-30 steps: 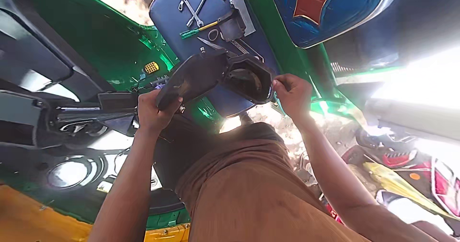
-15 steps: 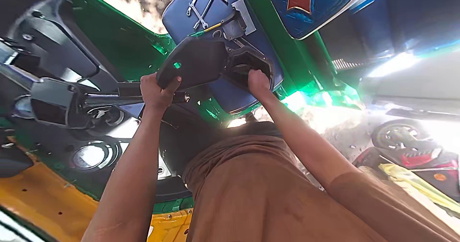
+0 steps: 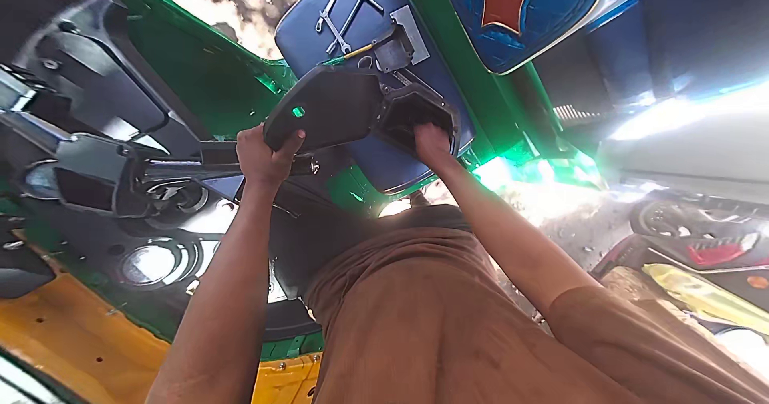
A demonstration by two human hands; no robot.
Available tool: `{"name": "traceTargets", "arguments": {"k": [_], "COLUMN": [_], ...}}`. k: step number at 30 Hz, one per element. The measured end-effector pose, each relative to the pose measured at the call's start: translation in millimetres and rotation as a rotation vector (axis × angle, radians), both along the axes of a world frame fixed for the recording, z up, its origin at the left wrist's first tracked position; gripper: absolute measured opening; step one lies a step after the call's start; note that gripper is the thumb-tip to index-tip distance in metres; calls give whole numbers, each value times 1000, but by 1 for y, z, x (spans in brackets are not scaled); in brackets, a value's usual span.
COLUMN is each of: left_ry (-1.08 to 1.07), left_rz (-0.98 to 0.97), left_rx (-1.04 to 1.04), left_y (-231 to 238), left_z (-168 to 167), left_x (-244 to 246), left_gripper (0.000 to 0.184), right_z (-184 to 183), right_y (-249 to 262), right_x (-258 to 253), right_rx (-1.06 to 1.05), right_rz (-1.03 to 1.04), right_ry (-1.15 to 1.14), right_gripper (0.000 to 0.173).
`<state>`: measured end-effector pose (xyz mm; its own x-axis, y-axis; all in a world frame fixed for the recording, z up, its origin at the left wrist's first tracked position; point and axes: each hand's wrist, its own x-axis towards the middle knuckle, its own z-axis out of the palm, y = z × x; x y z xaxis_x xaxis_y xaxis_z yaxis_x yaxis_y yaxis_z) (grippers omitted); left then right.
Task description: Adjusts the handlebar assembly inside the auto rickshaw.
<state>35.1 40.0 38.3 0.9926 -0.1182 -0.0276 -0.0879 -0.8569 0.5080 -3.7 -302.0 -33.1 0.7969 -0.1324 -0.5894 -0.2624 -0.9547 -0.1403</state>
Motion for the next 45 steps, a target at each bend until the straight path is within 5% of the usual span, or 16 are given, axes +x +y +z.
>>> {"name": "traceTargets", "arguments": {"k": [5,11,18,24,31,33,45], "left_ry": [0,14,16,93,86,84,65], "left_rz": [-13,0,13,66,43,35,33], "left_rx": [10,-2,-1,39,38,44,18], "left_y": [3,0,-1,0,0,-1,3], "left_z": [-1,1,1,5,4,3,-3], "left_x": [2,1,1,1,0,-1,-1], "left_gripper": [72,71,69,76,77,78,75], "right_z": [14,48,19,21,40,34,27], "right_y": [-27,-24,-5,-14,-28,-24,-11], "right_x": [-29,-40,-4,13,-30,-50,-75], "right_rx": [216,99,-5,127,78,83,170], "right_rz": [123,-150,16,-64,94,102,-164], "right_ry": [-146,-278,-246,-19,88,70,-78], "right_gripper": [26,30,46,12,21,38,64]}}
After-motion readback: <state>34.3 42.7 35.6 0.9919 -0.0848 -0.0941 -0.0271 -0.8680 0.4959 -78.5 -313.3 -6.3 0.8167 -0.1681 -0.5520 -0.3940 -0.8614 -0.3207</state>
